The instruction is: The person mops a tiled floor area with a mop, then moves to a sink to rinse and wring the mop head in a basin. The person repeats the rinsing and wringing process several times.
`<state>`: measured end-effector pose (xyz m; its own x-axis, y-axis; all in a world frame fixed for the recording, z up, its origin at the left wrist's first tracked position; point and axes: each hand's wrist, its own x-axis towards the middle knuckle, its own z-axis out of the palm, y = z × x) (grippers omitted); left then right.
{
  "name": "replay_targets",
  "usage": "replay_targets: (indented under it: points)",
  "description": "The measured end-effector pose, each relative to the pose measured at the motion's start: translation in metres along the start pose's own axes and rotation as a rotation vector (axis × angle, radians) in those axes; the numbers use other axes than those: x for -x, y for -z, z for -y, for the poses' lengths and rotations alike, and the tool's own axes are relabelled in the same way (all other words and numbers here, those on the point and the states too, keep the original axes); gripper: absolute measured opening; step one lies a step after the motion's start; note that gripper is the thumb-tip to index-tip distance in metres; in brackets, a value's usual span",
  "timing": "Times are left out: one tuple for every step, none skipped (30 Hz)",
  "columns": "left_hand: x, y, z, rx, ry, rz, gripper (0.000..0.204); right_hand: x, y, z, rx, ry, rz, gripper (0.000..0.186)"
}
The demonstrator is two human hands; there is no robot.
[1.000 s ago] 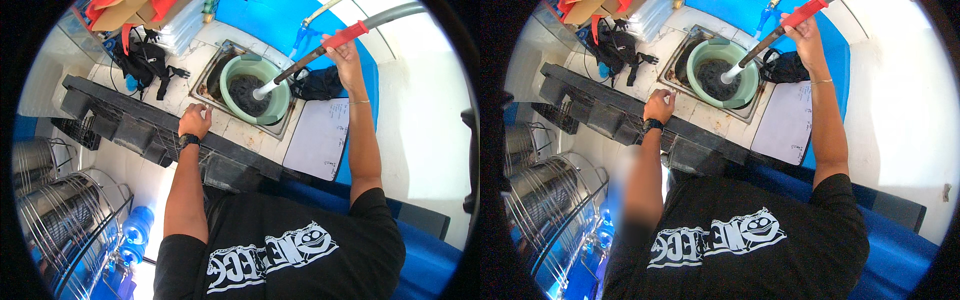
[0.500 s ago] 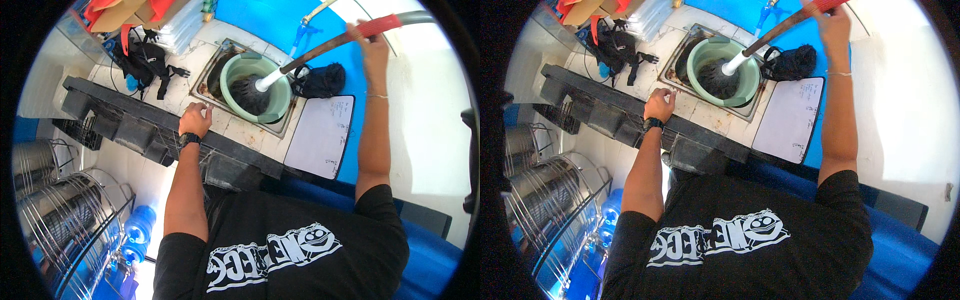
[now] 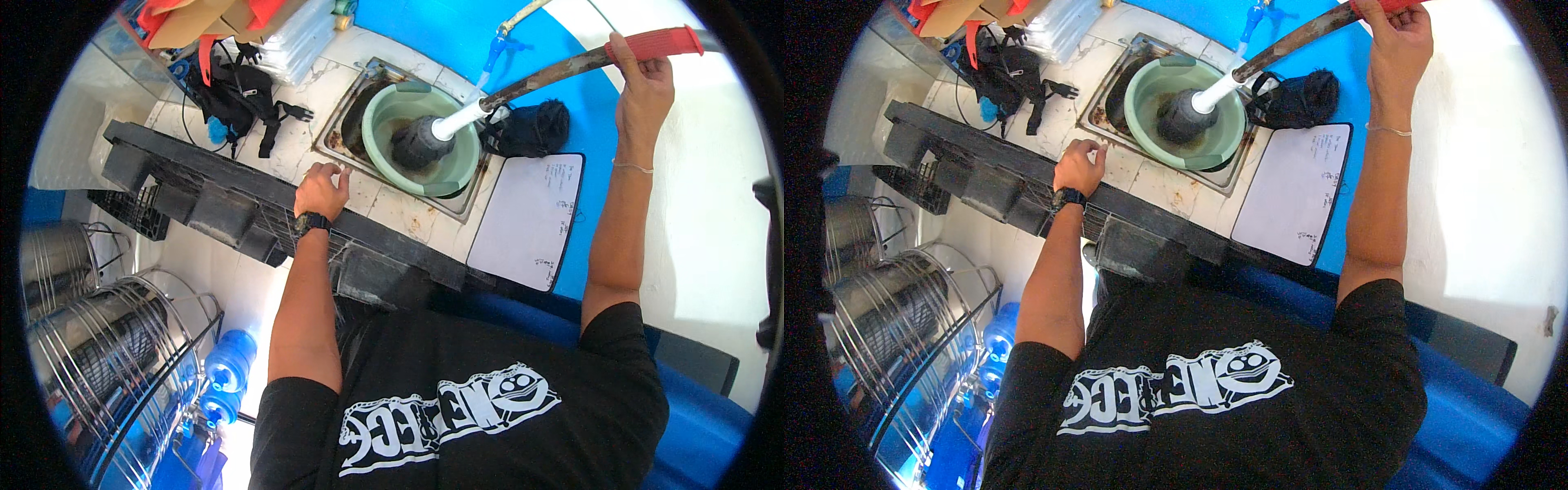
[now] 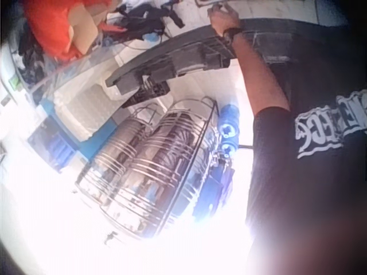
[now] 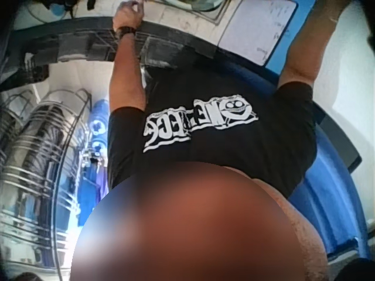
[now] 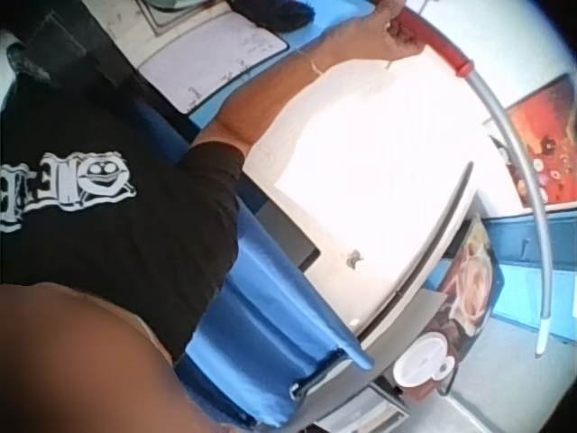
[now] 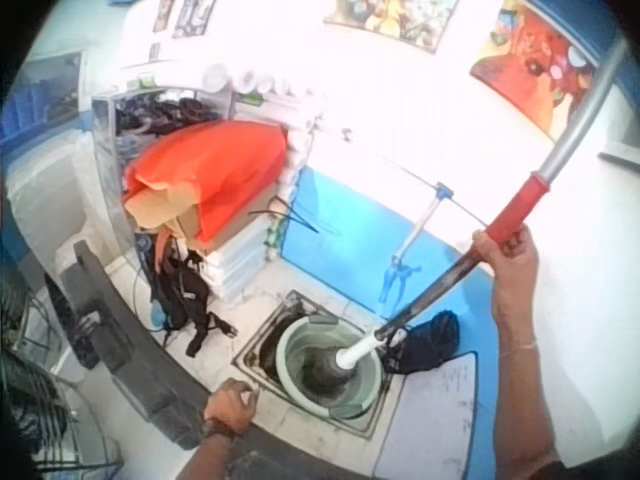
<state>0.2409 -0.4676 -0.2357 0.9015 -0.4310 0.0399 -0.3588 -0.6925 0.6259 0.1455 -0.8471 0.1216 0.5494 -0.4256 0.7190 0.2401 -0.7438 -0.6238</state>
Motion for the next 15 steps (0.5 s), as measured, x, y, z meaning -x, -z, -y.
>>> replay_targets:
  points:
    - [0.0,0.0,0.0,-0.003,-0.005,0.003,0.031,0.002,-0.002,-0.001,0.11,-0.046,0.031,0.043]
    - [0.0,0.0,0.0,-0.006,-0.007,0.004,0.032,0.008,-0.006,-0.006,0.219,-0.092,0.064,0.041]
    - [0.0,0.001,0.0,-0.013,-0.004,0.001,0.032,0.015,-0.01,-0.01,0.323,-0.135,0.098,0.04]
    - [0.0,0.001,0.0,-0.009,0.001,0.001,0.032,0.022,-0.017,-0.019,0.245,-0.188,0.149,0.038]
    - [0.0,0.002,-0.001,-0.006,0.008,0.001,0.032,0.034,-0.025,-0.029,0.131,-0.216,0.197,0.038]
    - [0.001,0.002,-0.001,-0.001,0.012,0.003,0.032,0.047,-0.033,-0.037,0.019,-0.243,0.244,0.038]
    - [0.001,0.002,-0.002,0.002,0.014,0.003,0.032,0.055,-0.037,-0.044,-0.048,-0.319,0.261,0.038]
    - [0.001,0.003,-0.002,0.007,0.014,0.004,0.032,0.062,-0.04,-0.049,-0.158,-0.286,0.328,0.036]
    - [0.001,0.003,-0.002,0.01,0.015,0.004,0.032,0.068,-0.043,-0.051,-0.223,-0.304,0.368,0.035]
    - [0.001,0.004,-0.002,0.005,0.016,0.006,0.032,0.069,-0.043,-0.05,-0.269,-0.339,0.401,0.033]
    - [0.001,0.004,-0.002,-0.001,0.014,0.01,0.032,0.067,-0.041,-0.046,-0.232,-0.297,0.399,0.032]
    - [0.001,0.004,-0.002,-0.005,0.009,0.014,0.031,0.062,-0.037,-0.039,-0.175,-0.271,0.391,0.032]
    - [0.0,0.004,-0.002,-0.004,0.005,0.011,0.031,0.053,-0.033,-0.03,-0.119,-0.244,0.382,0.031]
    - [0.0,0.004,-0.003,-0.004,0.004,0.006,0.031,0.043,-0.028,-0.02,-0.078,-0.217,0.287,0.031]
    - [0.001,0.004,-0.003,-0.003,0.004,0.006,0.031,0.032,-0.02,-0.009,-0.036,-0.193,0.194,0.031]
